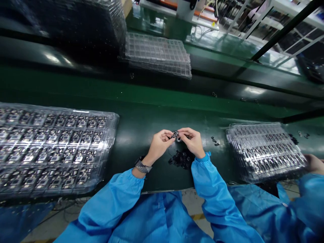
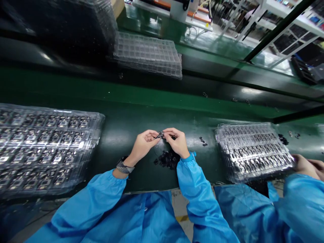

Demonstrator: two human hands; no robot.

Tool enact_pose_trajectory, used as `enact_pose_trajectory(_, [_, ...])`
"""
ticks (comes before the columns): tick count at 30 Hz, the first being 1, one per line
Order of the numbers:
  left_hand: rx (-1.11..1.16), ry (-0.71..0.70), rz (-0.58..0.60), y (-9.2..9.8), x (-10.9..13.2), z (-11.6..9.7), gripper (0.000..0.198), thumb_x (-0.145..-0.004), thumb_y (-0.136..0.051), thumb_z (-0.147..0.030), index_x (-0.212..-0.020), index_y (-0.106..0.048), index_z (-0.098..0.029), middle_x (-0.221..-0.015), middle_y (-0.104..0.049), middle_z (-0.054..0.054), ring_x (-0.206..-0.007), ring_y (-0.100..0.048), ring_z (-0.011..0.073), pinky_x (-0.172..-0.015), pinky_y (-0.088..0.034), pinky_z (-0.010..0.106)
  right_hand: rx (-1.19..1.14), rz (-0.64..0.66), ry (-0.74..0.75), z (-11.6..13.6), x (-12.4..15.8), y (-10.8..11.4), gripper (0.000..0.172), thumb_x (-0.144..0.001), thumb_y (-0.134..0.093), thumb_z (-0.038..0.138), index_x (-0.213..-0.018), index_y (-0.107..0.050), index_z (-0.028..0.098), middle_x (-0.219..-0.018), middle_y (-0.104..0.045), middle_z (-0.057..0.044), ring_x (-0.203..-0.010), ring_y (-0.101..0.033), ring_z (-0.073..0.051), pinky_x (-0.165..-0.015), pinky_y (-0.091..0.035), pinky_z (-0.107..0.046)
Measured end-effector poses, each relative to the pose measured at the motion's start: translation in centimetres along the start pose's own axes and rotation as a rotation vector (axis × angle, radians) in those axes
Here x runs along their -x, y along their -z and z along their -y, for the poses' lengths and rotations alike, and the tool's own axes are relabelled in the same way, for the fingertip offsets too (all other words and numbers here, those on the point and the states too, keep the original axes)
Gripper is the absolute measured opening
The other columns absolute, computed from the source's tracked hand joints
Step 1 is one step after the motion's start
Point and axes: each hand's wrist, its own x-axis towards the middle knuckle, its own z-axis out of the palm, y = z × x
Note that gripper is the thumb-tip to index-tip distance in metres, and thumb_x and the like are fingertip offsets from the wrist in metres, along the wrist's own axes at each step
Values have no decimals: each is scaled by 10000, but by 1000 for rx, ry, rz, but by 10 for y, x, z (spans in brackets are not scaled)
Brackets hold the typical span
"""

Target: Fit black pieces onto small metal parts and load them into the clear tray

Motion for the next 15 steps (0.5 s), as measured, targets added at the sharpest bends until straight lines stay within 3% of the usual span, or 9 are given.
enact_pose_trajectory(15, [6,-16,16,1,2,-3,283,-723,-833,-288,-926,-691,-152,-832,-693,35,-741,-626,141,-688,-484,253,3,-60,14,0,0,-1,331,-802,-829,474,-946,-726,195,-828,-797,-64,-740,-749,-210,-723,-602,-324])
